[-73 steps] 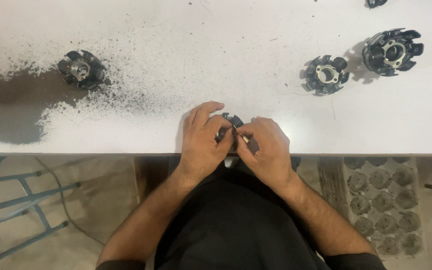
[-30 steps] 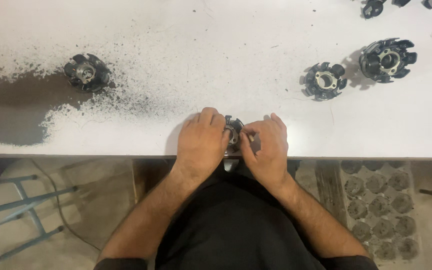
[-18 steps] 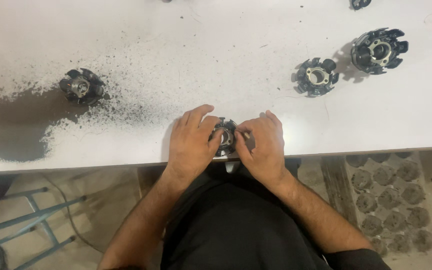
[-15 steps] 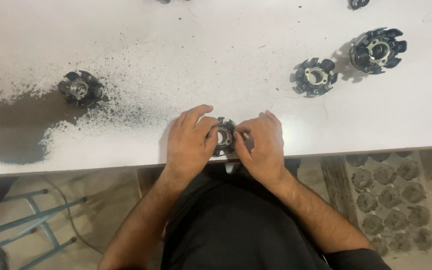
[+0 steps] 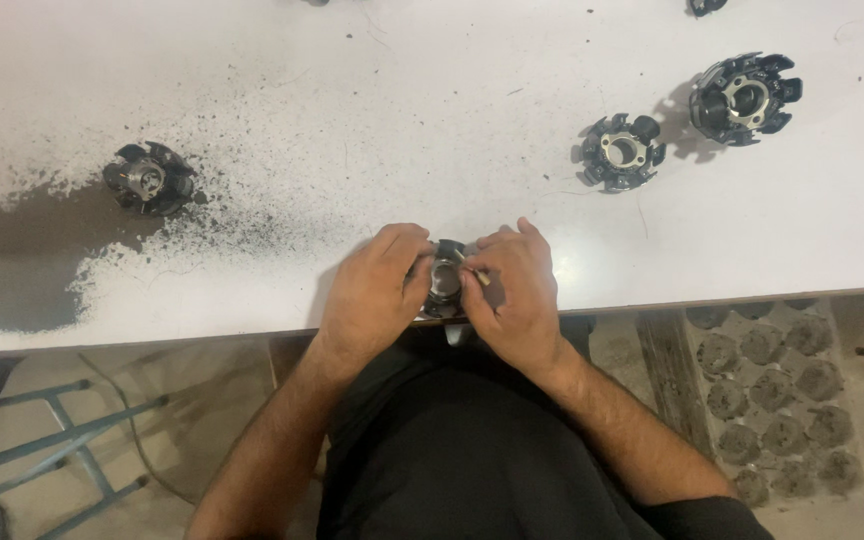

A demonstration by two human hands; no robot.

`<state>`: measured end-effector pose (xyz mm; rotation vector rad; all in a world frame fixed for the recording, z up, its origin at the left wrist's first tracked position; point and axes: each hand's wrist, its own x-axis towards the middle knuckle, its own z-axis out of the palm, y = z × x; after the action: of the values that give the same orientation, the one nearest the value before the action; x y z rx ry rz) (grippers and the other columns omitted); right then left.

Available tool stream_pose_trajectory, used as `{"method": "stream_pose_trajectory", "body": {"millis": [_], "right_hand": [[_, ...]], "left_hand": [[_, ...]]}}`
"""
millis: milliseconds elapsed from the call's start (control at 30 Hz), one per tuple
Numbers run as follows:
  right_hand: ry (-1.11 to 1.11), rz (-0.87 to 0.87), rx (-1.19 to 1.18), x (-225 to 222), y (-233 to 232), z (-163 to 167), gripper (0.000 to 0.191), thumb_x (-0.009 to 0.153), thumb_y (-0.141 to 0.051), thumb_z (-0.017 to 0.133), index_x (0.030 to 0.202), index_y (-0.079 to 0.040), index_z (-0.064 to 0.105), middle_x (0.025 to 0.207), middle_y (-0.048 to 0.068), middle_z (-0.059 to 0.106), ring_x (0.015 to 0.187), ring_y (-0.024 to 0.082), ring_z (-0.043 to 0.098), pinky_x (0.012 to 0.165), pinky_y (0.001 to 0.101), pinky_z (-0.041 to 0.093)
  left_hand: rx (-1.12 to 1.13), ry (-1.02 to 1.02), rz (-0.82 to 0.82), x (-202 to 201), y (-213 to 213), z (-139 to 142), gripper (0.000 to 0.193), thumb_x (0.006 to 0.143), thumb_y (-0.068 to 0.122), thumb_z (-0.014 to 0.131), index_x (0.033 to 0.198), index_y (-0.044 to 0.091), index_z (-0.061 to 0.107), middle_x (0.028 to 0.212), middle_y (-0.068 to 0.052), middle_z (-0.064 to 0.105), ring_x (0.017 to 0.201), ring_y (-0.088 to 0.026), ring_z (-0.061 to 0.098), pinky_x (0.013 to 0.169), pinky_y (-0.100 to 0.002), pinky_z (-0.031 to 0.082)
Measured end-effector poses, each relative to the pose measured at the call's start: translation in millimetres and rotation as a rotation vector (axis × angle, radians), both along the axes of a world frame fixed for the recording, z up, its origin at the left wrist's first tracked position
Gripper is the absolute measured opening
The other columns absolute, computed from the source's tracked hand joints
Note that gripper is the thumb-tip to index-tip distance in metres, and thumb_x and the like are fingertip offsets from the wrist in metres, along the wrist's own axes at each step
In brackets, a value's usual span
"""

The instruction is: The person sits at a workbench assembling small black plastic impeller-like parts, fitting each component onto a hub by hand and using a small stick-like tool to press or adjust pieces. Finished assemblies are set on the table, and the person reaches for the next unassembled part to repeat the process.

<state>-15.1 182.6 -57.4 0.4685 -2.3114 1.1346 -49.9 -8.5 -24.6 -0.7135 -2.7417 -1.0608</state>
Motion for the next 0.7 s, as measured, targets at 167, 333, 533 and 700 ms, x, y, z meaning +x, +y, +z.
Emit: {"method": "stream_pose_trajectory", "body": {"millis": [167,333,533,700], "right_hand": [[0.001,0.039,0.027,4,-1,-5,0.024,0.083,0.000,0.077,0.102,-0.007,0.065,0.104,0.009,0.066,0.110,0.028,0.065,0.119,0.0580,0.039],[-0.005,0.039,0.064,2,-1,-5,0.025,0.082,0.000,0.077,0.104,-0.006,0.066,0.105,0.010,0.066,0.109,0.030,0.065,0.117,0.0577,0.040],[0.033,0.064,0.078,3,0,-7,0.025,0.082,0.000,0.078,0.102,-0.007,0.065,0.100,0.008,0.066,0.108,0.029,0.066,0.117,0.0574,0.041],[0.079,0.110,0.100,3,-3,-7,0.028,0.082,0.000,0.081,0.104,-0.006,0.065,0.100,0.009,0.067,0.109,0.030,0.066,0.113,0.0561,0.044]], "left_hand": [[0.034,0.024,0.026,6,0,-5,0.016,0.091,0.009,0.070,0.106,0.004,0.067,0.111,-0.010,0.069,0.090,-0.030,0.070,0.077,-0.039,0.058],[0.053,0.021,0.010,8,-2,-9,0.015,0.090,0.006,0.069,0.103,0.004,0.064,0.112,-0.010,0.068,0.092,-0.031,0.070,0.078,-0.041,0.057],[0.042,0.060,0.009,11,-5,-12,0.018,0.083,0.003,0.070,0.099,0.003,0.063,0.111,-0.011,0.067,0.092,-0.033,0.068,0.077,-0.043,0.057],[0.061,0.043,0.034,16,-6,-13,0.018,0.083,0.003,0.070,0.100,0.003,0.064,0.113,-0.011,0.066,0.092,-0.033,0.068,0.076,-0.042,0.057]]}}
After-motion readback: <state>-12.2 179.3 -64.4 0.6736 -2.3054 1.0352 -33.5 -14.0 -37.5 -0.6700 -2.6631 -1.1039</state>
